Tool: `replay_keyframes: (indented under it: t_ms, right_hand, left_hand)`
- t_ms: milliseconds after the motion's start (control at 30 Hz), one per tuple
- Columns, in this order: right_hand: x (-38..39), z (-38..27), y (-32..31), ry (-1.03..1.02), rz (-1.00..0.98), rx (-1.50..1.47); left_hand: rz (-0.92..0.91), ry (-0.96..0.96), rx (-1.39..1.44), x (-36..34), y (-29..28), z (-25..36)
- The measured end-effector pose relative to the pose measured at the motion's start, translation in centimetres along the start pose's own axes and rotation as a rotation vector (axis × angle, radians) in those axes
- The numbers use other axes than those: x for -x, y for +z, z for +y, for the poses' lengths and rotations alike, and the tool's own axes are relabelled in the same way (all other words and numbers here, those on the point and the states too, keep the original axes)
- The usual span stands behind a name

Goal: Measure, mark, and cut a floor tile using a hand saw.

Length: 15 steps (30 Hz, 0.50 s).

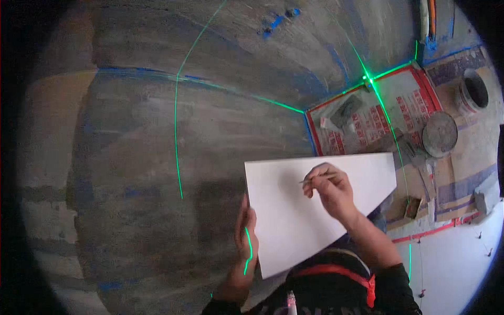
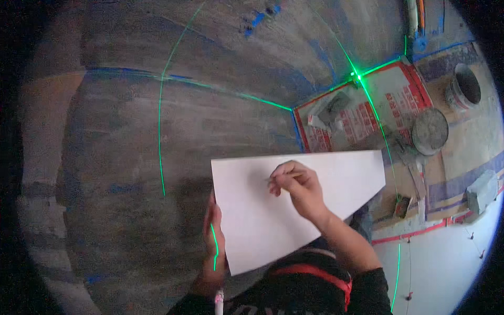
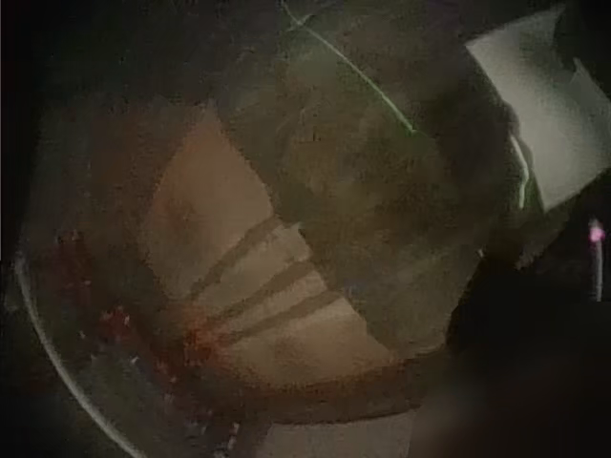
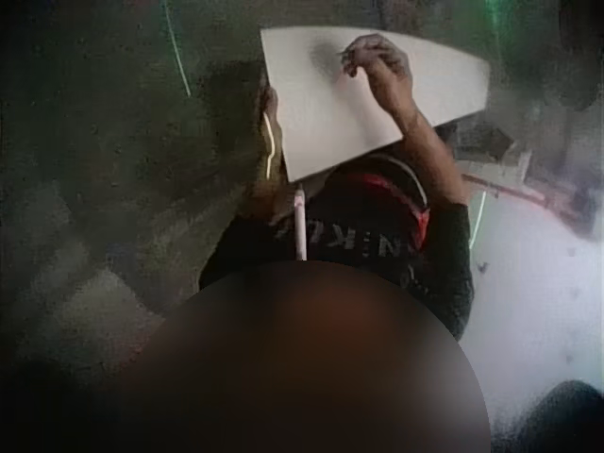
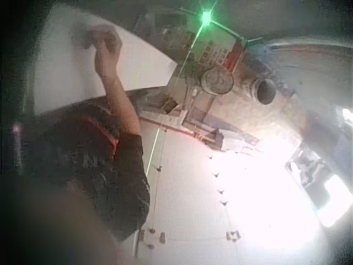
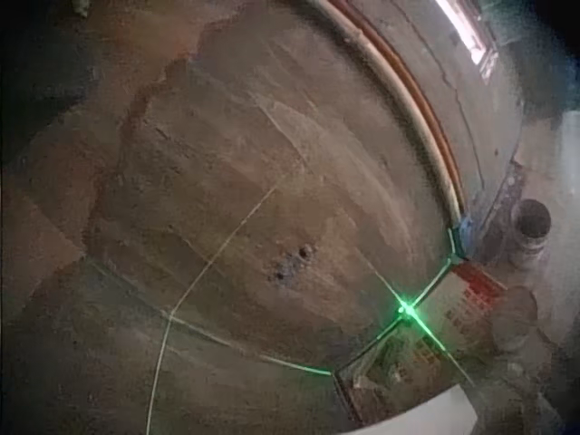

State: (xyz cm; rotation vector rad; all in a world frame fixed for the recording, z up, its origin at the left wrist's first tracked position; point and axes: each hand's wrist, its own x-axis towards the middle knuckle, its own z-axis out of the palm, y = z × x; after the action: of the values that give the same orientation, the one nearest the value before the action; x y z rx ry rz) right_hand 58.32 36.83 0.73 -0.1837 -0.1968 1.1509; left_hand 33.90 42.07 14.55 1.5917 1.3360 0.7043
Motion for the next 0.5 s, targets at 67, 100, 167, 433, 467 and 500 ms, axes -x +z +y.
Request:
replay_keyframes:
  t_ms: [67, 100, 167, 433, 467, 500]
  right_hand:
    - [-1.6, 1.4, -0.1, 0.055, 0.003, -0.036]
    - [-2.8, 1.8, 0.0, 0.061, -0.015, -0.035]
    - [-4.4, 3.0, 0.5, 0.047, -0.017, -0.014]
    - [-7.8, 7.1, 3.3, 0.084, -0.14, 0.216]
    - [-7.7, 7.9, 3.2, 0.135, -0.105, 0.21]
    - [-8.2, 8.4, 3.1, 0.153, -0.107, 0.203]
  left_hand:
    - [0.015, -0.03, -0.034, 1.2, 1.4, 2.5]
    - [0.012, -0.063, -0.073, 1.2, 1.9, 3.7]
    - [0.001, -0.047, -0.092, 1.0, 1.1, 3.4]
    - [0.01, -0.189, -0.123, 0.7, -2.6, 0.7]
    - [0.025, -0.202, -0.123, 0.8, -3.0, 0.3]
    - [0.008, -0.198, -0.099, 0.9, -3.4, -0.2]
